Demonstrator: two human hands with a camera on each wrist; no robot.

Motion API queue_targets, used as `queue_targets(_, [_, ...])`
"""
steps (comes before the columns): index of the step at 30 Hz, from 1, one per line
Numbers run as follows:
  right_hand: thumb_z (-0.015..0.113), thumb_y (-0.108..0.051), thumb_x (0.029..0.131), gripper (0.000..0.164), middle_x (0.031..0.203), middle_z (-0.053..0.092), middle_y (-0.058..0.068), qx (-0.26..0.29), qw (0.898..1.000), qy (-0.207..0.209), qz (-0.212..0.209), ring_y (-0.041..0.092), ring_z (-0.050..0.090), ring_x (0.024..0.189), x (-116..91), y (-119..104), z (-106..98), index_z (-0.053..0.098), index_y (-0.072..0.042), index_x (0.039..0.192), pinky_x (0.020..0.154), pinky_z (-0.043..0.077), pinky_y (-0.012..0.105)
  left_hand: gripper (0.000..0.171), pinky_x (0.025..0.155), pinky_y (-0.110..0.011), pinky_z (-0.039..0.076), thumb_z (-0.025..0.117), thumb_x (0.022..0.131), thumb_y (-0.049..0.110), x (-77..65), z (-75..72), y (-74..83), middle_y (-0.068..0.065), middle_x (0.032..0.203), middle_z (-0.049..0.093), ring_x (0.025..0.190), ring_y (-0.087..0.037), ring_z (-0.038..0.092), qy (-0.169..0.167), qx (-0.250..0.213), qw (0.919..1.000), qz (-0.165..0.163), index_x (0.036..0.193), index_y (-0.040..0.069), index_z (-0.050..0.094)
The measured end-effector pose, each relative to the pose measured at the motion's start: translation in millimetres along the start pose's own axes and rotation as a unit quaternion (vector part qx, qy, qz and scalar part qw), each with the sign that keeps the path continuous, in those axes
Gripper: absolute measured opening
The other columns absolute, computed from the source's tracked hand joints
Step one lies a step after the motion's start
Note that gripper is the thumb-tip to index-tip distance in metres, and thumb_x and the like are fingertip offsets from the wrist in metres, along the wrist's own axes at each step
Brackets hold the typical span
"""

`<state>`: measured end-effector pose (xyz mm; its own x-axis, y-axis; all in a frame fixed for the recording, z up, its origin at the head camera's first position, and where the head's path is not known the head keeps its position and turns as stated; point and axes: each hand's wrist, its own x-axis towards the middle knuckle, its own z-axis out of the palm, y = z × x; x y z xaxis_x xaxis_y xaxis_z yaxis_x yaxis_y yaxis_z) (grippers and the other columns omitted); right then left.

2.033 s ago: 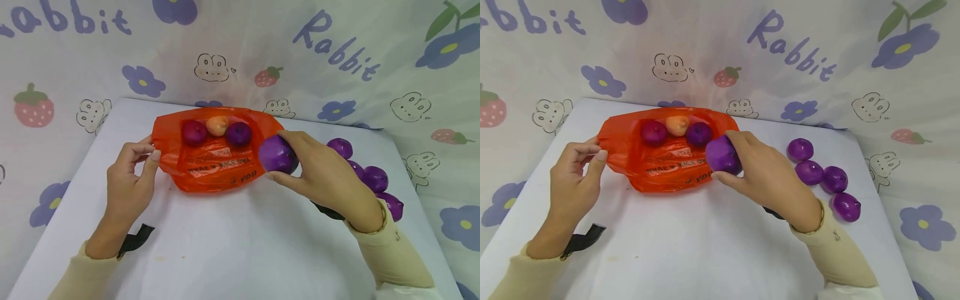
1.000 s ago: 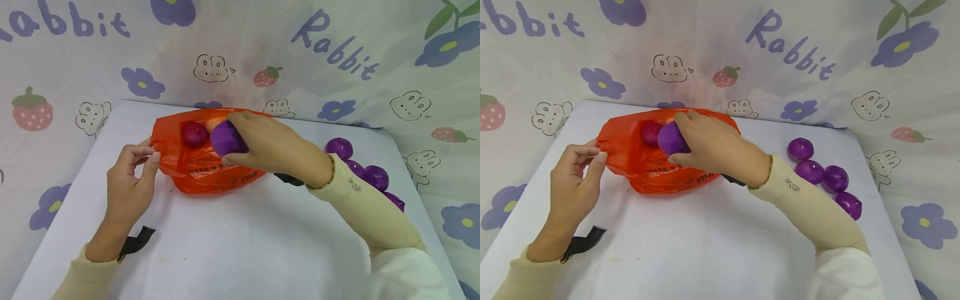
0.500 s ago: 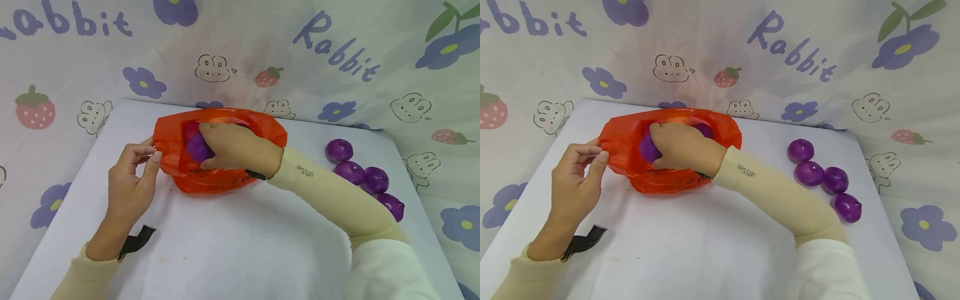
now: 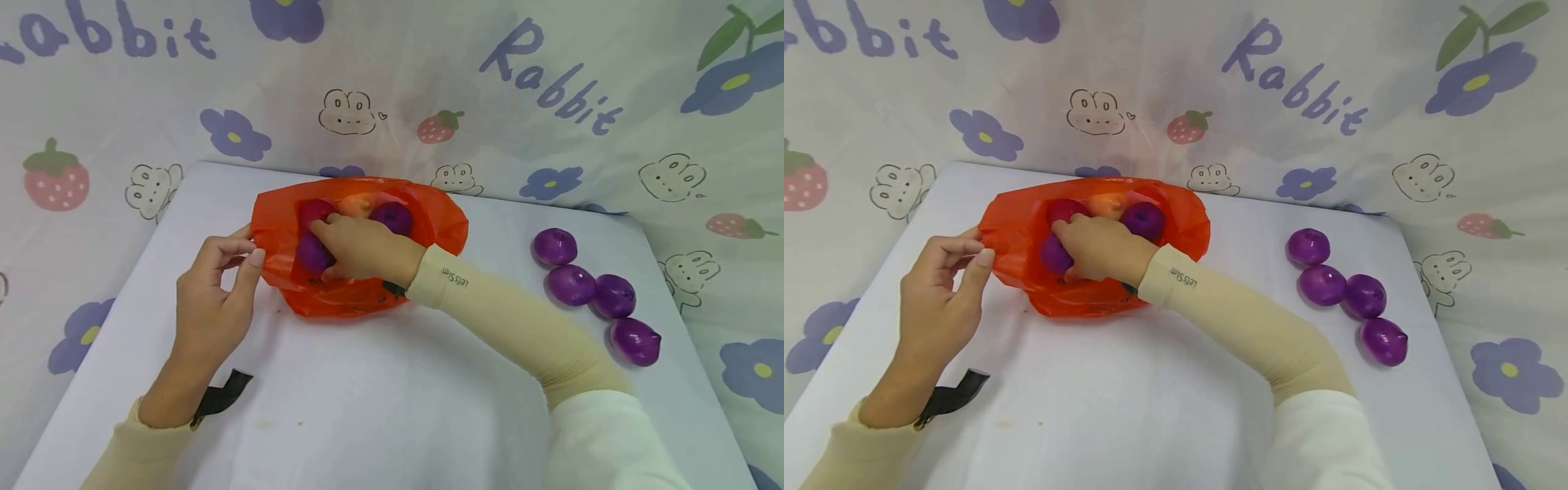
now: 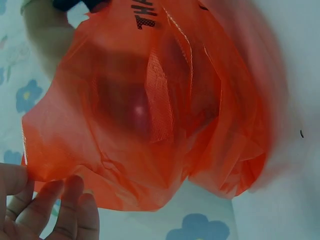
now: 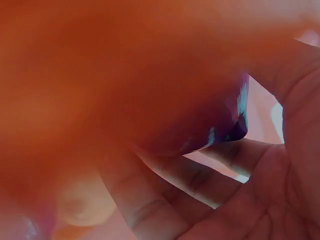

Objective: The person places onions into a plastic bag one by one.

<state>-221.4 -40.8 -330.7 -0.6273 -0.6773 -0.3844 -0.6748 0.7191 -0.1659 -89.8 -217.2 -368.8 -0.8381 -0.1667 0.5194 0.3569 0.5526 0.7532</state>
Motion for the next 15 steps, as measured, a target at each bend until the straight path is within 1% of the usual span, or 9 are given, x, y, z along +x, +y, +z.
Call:
queue_targets(4, [0.078,-0.048,0.093,0.073,0.135,0.058,0.004,0.004,1.0,0.002,-0.006,0.017,0.059,0.121,7.5,3.1,9.5,0.046,-0.011,0.147,0.105,0.052,0.038,0.017,0.097,-0.015,0.045,0.064,0.102,0.002,-0.2,-0.4,0.4,-0.01,0.14,0.066,0.122,0.003,0.058,0.001,0.0,1.0,0.0,0.116,-0.008,0.061])
queue_targets(8, [0.079,-0.049,0.092,0.072,0.134,0.056,0.004,0.012,1.0,0.013,0.0,0.018,0.06,0.118,12.4,5.6,14.7,0.047,-0.013,0.145,0.102,0.055,0.042,0.017,0.097,-0.014,0.045,0.064,0.102,0.001,0.0,-0.3,0.2,-0.01,0.14,0.066,0.119,0.003,0.059,0.0,-0.001,1.0,0.002,0.116,-0.008,0.062])
queue_targets(12, [0.081,-0.051,0.089,0.073,0.136,0.052,0.005,0.021,0.999,0.026,0.006,0.019,0.06,0.115,16.0,7.4,17.2,0.05,-0.016,0.145,0.098,0.057,0.046,0.018,0.097,-0.014,0.045,0.063,0.103,0.003,-0.4,0.2,-0.1,-0.009,0.141,0.066,0.117,0.003,0.059,-0.003,0.003,1.0,-0.002,0.117,-0.008,0.061])
queue_targets(15, [0.08,-0.052,0.09,0.073,0.139,0.049,0.007,0.023,0.999,0.025,0.009,0.021,0.06,0.116,17.8,8.0,20.1,0.049,-0.019,0.147,0.097,0.057,0.048,0.019,0.097,-0.013,0.045,0.063,0.104,0.005,-0.7,0.4,0.0,-0.008,0.142,0.065,0.116,0.004,0.058,-0.005,0.007,0.9999,-0.008,0.117,-0.008,0.061])
